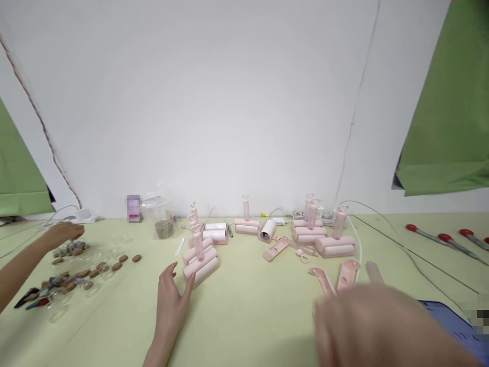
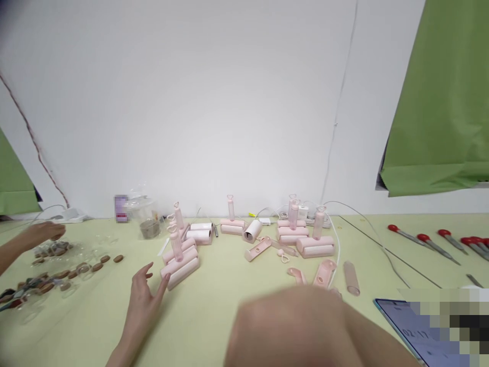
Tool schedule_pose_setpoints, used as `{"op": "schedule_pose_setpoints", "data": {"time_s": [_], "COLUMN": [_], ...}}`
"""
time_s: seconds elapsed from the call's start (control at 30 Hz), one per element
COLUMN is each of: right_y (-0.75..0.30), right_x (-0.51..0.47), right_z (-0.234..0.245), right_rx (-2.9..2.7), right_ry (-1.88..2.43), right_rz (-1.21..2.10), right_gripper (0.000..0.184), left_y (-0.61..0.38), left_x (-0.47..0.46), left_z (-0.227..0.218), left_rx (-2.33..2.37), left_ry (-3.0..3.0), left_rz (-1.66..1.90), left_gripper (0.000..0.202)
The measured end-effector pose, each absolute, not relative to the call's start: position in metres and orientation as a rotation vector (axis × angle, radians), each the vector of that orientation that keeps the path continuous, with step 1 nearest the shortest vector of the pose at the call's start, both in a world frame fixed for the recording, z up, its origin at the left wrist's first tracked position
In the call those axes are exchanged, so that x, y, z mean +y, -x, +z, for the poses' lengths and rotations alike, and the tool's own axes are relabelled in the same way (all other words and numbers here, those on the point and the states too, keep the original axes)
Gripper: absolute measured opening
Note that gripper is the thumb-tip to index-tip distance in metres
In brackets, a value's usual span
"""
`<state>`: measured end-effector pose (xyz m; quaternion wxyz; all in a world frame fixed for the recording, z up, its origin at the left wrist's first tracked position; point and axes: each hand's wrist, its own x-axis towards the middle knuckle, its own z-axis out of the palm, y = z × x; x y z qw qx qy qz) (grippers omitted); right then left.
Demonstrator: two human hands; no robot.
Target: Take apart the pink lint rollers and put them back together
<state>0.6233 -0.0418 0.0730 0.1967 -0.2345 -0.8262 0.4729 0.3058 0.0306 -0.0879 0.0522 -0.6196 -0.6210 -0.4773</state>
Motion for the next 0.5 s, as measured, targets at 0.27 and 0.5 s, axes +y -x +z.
{"op": "schedule_pose_setpoints", "data": {"time_s": [0.27,0.5], "right_y": [-0.591,-0.623], "right_x": [0.138,0.169], "right_z": [0.047,0.000], "right_rx": [-2.049,-1.810], "right_ry": [1.615,1.753], "right_rz": [0.749,0.714], "right_gripper": [0.063,0.043], "left_y": [-0.307,-0.314], "left_x": [0.029,0.018], "left_z": [-0.087,-0.081], "left_rx": [-1.541,-1.501], "left_ry": [1.862,1.996], "left_rz": [-1.406,-1.453], "left_gripper": [0.024,0.018]}}
